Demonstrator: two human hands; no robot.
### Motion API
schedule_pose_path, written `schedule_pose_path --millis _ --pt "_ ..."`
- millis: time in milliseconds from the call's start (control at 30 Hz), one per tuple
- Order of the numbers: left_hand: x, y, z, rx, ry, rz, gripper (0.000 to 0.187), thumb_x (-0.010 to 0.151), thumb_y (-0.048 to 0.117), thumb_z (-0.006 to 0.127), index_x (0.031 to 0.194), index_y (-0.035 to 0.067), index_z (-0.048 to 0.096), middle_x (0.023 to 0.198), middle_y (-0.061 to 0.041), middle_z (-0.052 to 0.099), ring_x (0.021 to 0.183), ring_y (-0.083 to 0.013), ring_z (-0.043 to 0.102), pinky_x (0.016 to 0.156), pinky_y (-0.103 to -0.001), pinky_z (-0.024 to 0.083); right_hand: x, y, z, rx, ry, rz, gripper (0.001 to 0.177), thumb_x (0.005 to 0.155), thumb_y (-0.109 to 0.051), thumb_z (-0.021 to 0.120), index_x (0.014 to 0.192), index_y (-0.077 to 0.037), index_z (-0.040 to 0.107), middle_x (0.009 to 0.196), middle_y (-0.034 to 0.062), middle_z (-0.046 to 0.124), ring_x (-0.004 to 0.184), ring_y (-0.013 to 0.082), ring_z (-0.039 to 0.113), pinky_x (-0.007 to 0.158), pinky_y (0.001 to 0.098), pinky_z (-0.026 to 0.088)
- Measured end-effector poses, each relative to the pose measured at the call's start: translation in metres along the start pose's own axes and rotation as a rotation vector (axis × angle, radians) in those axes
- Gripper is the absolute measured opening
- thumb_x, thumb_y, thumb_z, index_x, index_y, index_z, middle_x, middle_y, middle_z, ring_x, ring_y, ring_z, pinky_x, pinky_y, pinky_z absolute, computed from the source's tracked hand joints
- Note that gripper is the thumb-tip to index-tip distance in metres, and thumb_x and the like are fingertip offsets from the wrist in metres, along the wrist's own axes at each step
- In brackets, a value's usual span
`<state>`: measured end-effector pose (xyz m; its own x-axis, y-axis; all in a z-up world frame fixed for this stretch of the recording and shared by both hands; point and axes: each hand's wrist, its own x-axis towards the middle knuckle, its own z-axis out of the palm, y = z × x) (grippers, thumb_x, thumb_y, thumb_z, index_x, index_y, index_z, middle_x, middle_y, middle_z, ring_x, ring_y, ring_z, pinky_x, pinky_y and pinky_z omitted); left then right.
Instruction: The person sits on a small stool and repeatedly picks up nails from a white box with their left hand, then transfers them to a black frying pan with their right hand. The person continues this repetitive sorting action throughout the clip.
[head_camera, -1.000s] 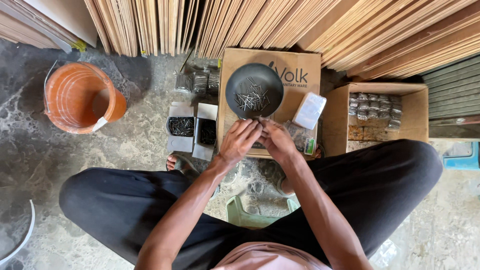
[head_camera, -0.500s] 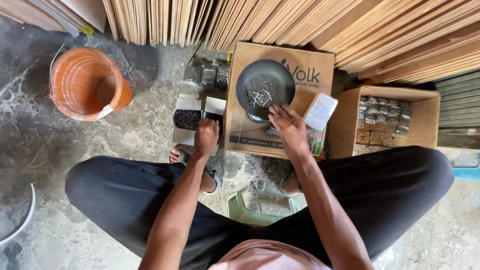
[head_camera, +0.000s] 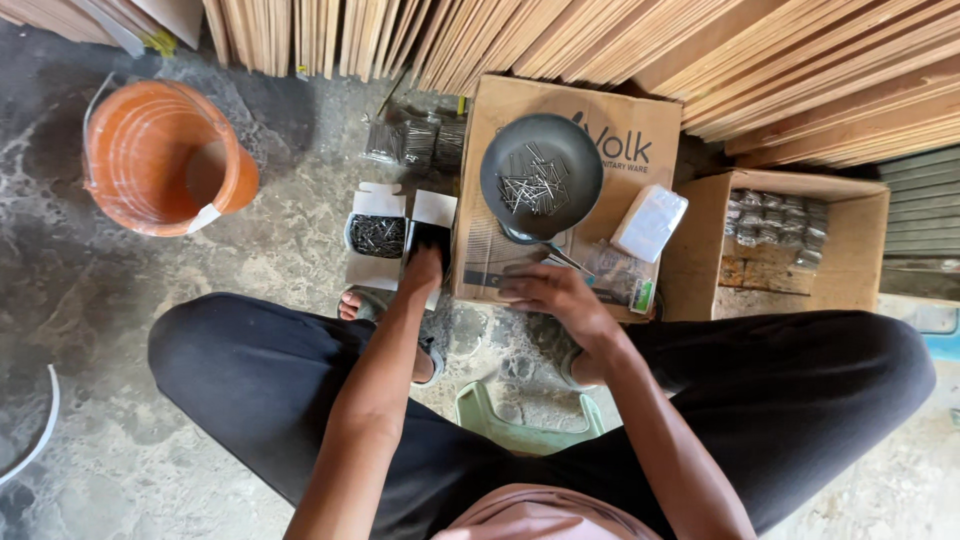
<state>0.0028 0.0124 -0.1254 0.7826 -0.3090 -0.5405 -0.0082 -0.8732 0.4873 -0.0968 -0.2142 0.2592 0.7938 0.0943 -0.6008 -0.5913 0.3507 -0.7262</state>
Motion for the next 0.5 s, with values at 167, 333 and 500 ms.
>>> schedule_pose_path --millis 167,333,500 --pt "-0.023 0.029 -0.024 0.131 -0.047 -0.023 0.033 0.085 0.004 0.040 0.113 0.001 0.058 0.118 -0.027 0.053 0.106 -0.0407 0.056 0.086 -0.047 0.049 0.006 0.009 -0.002 -0.071 -0.068 0.039 0.038 0.081 -0.008 0.060 0.116 0.008 0.055 0.101 0.0220 0.065 0.096 0.0258 0.062 0.084 0.0395 0.051" --pt "-0.055 0.072 -0.057 0.148 -0.028 -0.051 0.035 0.085 0.006 0.042 0.116 -0.004 0.057 0.121 -0.028 0.052 0.111 -0.0390 0.054 0.092 -0.044 0.046 0.013 0.016 -0.010 -0.102 -0.124 0.045 0.042 0.084 -0.010 0.058 0.121 0.007 0.051 0.106 0.0251 0.062 0.102 0.0302 0.060 0.088 0.0412 0.050" --pt "0.009 0.009 0.027 0.381 0.109 -0.080 0.054 0.088 0.010 0.039 0.130 -0.021 0.026 0.131 -0.032 0.041 0.119 -0.0370 0.047 0.099 -0.041 0.042 0.012 0.008 -0.007 -0.105 -0.086 0.055 0.042 0.082 -0.010 0.059 0.120 0.007 0.052 0.105 0.0233 0.063 0.101 0.0274 0.061 0.087 0.0382 0.050"
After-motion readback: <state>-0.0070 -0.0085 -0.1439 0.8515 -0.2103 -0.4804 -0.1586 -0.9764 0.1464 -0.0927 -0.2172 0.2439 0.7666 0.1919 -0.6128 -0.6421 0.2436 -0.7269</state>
